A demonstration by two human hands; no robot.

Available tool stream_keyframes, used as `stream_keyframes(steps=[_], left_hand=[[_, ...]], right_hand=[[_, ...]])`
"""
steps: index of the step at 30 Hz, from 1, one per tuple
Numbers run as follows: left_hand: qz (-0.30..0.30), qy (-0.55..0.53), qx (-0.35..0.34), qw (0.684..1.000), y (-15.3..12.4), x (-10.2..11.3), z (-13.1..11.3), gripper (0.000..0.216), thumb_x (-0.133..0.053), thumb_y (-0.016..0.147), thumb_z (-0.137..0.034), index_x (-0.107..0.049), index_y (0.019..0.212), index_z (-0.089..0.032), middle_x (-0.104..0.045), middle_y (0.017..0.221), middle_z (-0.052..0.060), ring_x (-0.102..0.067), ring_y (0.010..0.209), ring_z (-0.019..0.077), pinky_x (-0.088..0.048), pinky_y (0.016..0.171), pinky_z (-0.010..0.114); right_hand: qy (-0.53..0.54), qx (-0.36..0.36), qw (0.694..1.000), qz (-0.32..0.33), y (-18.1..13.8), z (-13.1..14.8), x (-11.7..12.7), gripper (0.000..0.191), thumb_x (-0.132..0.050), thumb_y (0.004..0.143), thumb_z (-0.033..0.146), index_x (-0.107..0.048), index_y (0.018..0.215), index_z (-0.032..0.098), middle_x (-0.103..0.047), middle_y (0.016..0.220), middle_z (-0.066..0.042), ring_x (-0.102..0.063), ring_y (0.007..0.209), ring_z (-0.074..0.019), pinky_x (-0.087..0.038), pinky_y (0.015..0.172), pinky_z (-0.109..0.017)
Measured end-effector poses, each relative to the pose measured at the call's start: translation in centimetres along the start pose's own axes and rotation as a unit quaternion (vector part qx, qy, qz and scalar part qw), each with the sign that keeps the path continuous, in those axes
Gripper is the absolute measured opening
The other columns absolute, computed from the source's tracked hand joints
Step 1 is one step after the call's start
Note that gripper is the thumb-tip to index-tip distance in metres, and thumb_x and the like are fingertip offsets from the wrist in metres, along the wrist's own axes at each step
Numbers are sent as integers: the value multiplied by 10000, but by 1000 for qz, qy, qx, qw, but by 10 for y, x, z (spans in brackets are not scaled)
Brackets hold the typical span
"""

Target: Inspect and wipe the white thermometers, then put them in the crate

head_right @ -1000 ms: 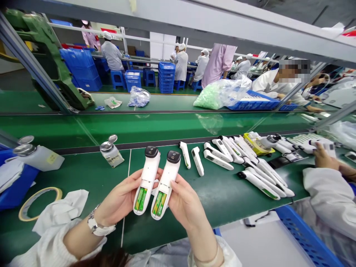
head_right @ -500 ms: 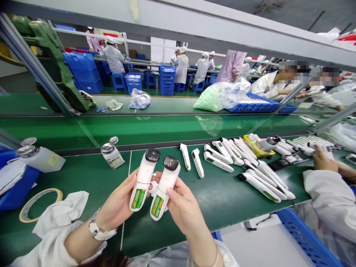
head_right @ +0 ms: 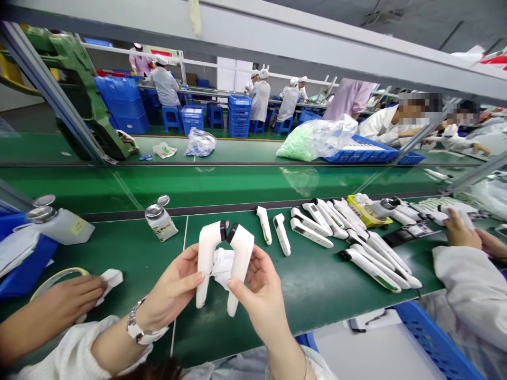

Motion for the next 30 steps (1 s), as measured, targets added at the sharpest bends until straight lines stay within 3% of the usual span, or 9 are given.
stream_keyframes(steps=[13, 17, 21, 27, 30], left_hand=[[18, 18, 3, 1000, -1, 0, 3, 392, -701, 717, -211, -535, 1073, -203, -585, 1022, 44, -528, 965, 159, -421, 848, 274], [23, 67, -40, 997, 0, 2, 0, 389, -683, 739, -215, -522, 1093, -222, -577, 1050, 37, -519, 987, 155, -416, 863, 268], [21, 139, -85, 986, -1, 3, -4, 408, -676, 748, -219, -503, 1116, -235, -551, 1118, 45, -497, 1044, 174, -394, 914, 291], [39, 183, -90, 978, -3, 0, 3, 423, -664, 760, -224, -483, 1141, -258, -572, 1090, 37, -535, 978, 154, -424, 845, 262], [26, 235, -106, 966, -5, 0, 6, 436, -665, 761, -211, -485, 1148, -301, -568, 1111, 9, -529, 1001, 138, -415, 868, 242]], right_hand=[[-58, 41, 997, -20, -1, 0, 6, 568, -767, 677, 277, -463, 1156, 308, -551, 1141, -53, -539, 1039, -225, -488, 842, -364], [-61, 81, 994, -40, -3, 6, 11, 530, -749, 698, 248, -476, 1145, 329, -546, 1165, -39, -527, 1071, -213, -460, 866, -340], [-53, 67, 992, -92, -7, 13, 20, 496, -733, 708, 280, -481, 1132, 327, -538, 1175, -36, -516, 1080, -220, -427, 901, -348], [-48, 128, 983, -120, -9, 37, 26, 408, -585, 815, 369, -449, 1183, 257, -561, 980, -56, -522, 690, -148, -447, 592, -284], [-95, 157, 975, -129, -7, 49, 20, 633, -714, 708, 337, -397, 1250, 262, -554, 900, -29, -502, 632, -131, -454, 542, -265]])
Point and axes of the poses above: each hand's wrist, its own y-axis towards the middle knuckle, its own x-axis out of the back of the hand, z = x × y, the point moved 8 cm from there along y, towards the middle knuckle
